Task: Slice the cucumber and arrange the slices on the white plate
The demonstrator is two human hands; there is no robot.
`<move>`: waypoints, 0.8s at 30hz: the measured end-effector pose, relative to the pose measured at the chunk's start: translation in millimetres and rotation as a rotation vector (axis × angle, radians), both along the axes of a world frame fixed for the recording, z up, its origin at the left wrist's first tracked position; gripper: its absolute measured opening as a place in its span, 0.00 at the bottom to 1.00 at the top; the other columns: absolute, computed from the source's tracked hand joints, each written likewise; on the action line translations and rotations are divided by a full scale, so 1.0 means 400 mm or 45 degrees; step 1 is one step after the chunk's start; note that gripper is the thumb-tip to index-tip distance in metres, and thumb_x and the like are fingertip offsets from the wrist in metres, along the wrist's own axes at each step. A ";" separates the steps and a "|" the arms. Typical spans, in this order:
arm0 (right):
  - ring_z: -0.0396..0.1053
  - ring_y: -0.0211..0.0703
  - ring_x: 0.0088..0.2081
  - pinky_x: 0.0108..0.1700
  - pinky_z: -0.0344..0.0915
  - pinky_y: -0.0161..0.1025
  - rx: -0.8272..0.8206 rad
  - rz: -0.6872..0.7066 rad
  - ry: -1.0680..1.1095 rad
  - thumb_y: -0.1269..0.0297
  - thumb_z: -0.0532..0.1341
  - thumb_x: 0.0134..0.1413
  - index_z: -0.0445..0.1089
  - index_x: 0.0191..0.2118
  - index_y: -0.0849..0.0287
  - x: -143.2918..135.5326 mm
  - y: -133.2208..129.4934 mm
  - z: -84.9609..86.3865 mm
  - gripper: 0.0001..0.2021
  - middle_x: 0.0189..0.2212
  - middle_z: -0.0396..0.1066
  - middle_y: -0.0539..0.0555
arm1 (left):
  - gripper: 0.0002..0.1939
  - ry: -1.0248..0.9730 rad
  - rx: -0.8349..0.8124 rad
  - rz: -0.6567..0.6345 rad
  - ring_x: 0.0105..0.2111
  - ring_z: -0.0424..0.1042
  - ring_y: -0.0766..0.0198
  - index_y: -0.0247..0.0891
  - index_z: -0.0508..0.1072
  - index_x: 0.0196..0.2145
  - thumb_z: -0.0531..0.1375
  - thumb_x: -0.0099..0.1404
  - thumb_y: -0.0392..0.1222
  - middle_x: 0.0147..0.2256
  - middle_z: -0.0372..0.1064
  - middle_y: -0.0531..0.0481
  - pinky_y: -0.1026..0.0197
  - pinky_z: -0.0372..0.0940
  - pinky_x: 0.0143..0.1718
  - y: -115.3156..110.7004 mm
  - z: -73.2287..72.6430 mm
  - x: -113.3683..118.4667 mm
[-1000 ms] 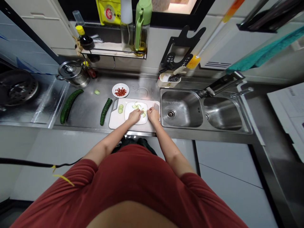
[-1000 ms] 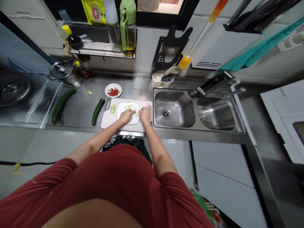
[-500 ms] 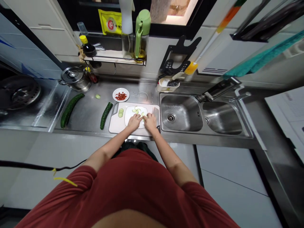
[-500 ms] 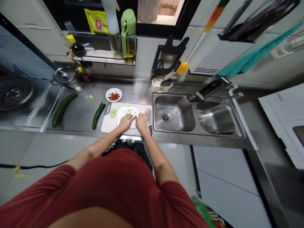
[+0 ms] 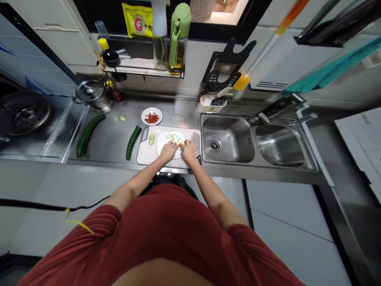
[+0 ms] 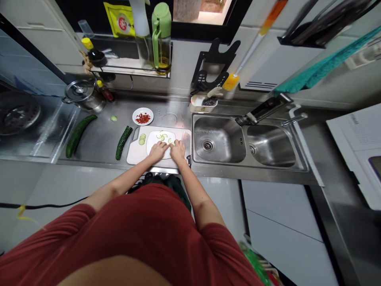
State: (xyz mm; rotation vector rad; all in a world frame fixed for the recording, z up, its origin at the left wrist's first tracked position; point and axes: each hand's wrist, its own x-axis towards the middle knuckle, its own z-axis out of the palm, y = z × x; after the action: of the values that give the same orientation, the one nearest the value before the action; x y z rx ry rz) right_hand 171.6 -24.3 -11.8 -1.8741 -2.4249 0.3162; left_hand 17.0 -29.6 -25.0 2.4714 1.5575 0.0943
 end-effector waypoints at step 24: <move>0.53 0.53 0.50 0.49 0.52 0.44 0.010 -0.085 -0.045 0.68 0.50 0.64 0.75 0.47 0.57 0.040 0.019 0.010 0.16 0.47 0.62 0.61 | 0.22 -0.009 -0.039 0.068 0.55 0.55 0.53 0.48 0.69 0.56 0.48 0.68 0.33 0.57 0.57 0.44 0.53 0.62 0.48 0.024 0.019 0.033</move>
State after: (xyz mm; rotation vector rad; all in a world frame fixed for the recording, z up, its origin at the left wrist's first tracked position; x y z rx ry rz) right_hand 187.8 -16.6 -7.9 -1.9691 -2.3750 0.2718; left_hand 30.4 -20.2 -17.4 2.4041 1.6105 0.0867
